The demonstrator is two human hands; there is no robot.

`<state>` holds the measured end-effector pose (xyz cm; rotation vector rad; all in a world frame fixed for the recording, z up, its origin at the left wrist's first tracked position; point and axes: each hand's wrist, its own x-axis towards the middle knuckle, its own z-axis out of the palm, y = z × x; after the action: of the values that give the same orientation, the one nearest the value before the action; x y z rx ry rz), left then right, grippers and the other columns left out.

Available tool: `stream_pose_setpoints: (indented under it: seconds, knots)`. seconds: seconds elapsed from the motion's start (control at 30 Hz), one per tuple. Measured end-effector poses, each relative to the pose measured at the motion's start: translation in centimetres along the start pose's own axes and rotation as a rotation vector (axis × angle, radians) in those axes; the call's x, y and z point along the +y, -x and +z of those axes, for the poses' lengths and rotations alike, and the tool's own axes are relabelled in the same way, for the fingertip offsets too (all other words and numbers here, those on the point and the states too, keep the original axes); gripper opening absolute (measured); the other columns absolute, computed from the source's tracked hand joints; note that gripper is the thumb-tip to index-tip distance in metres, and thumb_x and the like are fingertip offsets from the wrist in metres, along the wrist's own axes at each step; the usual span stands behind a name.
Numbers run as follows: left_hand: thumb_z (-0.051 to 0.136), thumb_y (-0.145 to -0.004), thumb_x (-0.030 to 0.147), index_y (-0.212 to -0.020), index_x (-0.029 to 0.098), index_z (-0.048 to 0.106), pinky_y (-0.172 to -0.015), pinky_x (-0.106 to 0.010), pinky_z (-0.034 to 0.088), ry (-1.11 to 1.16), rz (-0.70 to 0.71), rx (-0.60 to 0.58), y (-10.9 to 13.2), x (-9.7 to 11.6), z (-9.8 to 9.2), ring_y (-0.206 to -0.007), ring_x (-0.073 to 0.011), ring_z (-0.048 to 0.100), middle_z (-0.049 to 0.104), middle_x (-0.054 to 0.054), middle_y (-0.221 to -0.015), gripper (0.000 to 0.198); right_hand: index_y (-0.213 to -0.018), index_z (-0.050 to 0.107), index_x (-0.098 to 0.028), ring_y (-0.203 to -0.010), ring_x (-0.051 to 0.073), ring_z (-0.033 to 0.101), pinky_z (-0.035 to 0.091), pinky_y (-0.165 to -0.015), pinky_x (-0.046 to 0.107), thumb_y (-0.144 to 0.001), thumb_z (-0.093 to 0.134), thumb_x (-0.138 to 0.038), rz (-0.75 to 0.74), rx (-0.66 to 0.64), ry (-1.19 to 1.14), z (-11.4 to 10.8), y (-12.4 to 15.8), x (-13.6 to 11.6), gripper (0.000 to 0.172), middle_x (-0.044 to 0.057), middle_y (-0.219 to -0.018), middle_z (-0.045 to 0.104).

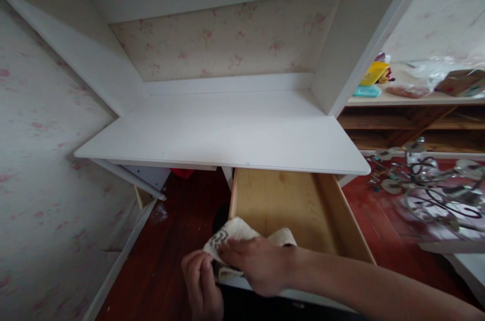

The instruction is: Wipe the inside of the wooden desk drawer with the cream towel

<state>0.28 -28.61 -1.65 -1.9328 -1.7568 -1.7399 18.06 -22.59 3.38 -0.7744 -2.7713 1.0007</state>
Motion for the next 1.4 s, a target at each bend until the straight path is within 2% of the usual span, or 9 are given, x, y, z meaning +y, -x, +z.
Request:
stream_pose_setpoints:
  seconds: [0.23,0.43,0.63,0.8,0.87,1.0,1.13,1.23,1.4]
  knots:
    - [0.046,-0.102,0.02,-0.093,0.019,0.06,-0.073,-0.029,0.049,0.057,0.027,-0.004,-2.1,0.1,-0.2,-0.086,-0.0175,0.057,0.056,-0.005,-0.096,0.017,-0.118,0.067,-0.016,-0.093,0.029,0.072,0.052,-0.07,0.029,-0.067,0.057,-0.008,0.208,-0.229,-0.13,-3.2,4.4,-0.9,0.053,0.012,-0.102,0.075]
    - [0.046,-0.1,0.014,-0.098,0.019,0.063,-0.077,-0.028,0.049,0.088,0.098,-0.297,-2.5,1.1,0.6,-0.091,-0.0174,0.057,0.057,-0.005,-0.099,0.017,-0.102,0.072,-0.022,-0.085,0.022,0.071,0.049,-0.071,0.026,-0.07,0.053,-0.008,0.428,-0.219,-0.239,-4.2,13.4,0.5,0.04,0.004,-0.093,0.075]
    - [0.05,-0.097,0.009,-0.104,0.017,0.063,-0.081,-0.03,0.048,0.118,0.275,-0.395,-2.5,1.3,1.4,-0.092,-0.0181,0.058,0.058,-0.007,-0.1,0.017,-0.099,0.074,-0.024,-0.097,0.024,0.068,0.049,-0.092,0.034,-0.087,0.052,-0.024,0.612,0.034,-0.339,-4.9,19.8,0.9,0.025,0.005,-0.1,0.075]
    - [0.051,-0.097,0.008,-0.104,0.018,0.063,-0.079,-0.03,0.049,0.137,0.327,-0.457,-2.6,1.2,1.5,-0.09,-0.0183,0.059,0.061,-0.006,-0.096,0.018,-0.119,0.069,-0.02,-0.096,0.027,0.067,0.054,-0.087,0.034,-0.096,0.046,-0.041,0.761,0.396,-0.438,-6.3,23.3,0.9,0.039,0.008,-0.102,0.075]
    - [0.05,-0.098,0.009,-0.103,0.018,0.063,-0.078,-0.03,0.049,0.142,0.32,-0.469,-2.6,1.3,1.5,-0.088,-0.0181,0.059,0.062,-0.006,-0.094,0.017,-0.123,0.067,-0.021,-0.098,0.028,0.068,0.056,-0.087,0.036,-0.098,0.043,-0.043,0.797,0.592,-0.25,-6.8,25.5,0.6,0.041,0.01,-0.107,0.074]
    - [0.05,-0.099,0.01,-0.103,0.018,0.062,-0.083,-0.032,0.049,0.133,0.367,-0.553,-2.5,1.5,1.8,-0.086,-0.0179,0.061,0.066,-0.004,-0.091,0.015,-0.137,0.054,-0.026,-0.096,0.03,0.07,0.059,-0.075,0.041,-0.096,0.045,-0.033,0.757,0.845,0.539,-7.1,28.7,-1.0,0.043,0.016,-0.125,0.067]
    - [0.049,-0.101,0.014,-0.101,0.019,0.063,-0.08,-0.033,0.05,0.096,0.414,-0.619,-2.4,1.7,2.1,-0.082,-0.0181,0.064,0.069,-0.003,-0.089,0.015,-0.153,0.037,-0.027,-0.128,0.036,0.056,0.055,-0.091,0.054,-0.085,0.043,-0.013,0.666,0.644,0.818,-5.2,26.5,-2.0,0.069,0.013,-0.149,0.051]
    - [0.048,-0.101,0.014,-0.103,0.02,0.063,-0.08,-0.033,0.05,0.084,0.436,-0.626,-2.4,1.7,2.0,-0.081,-0.0182,0.066,0.071,-0.003,-0.089,0.016,-0.149,0.046,-0.034,-0.138,0.037,0.045,0.046,-0.103,0.061,-0.077,0.044,-0.002,0.678,0.409,0.65,-2.3,23.3,-0.5,0.078,0.004,-0.153,0.047]
    - [0.046,-0.102,0.016,-0.105,0.02,0.062,-0.077,-0.033,0.052,0.062,0.463,-0.669,-2.3,1.7,1.9,-0.078,-0.0178,0.067,0.071,-0.002,-0.087,0.017,-0.143,0.056,-0.031,-0.125,0.035,0.059,0.053,-0.096,0.057,-0.071,0.043,0.001,0.813,-0.039,0.196,0.3,20.6,2.4,0.08,0.008,-0.147,0.054]
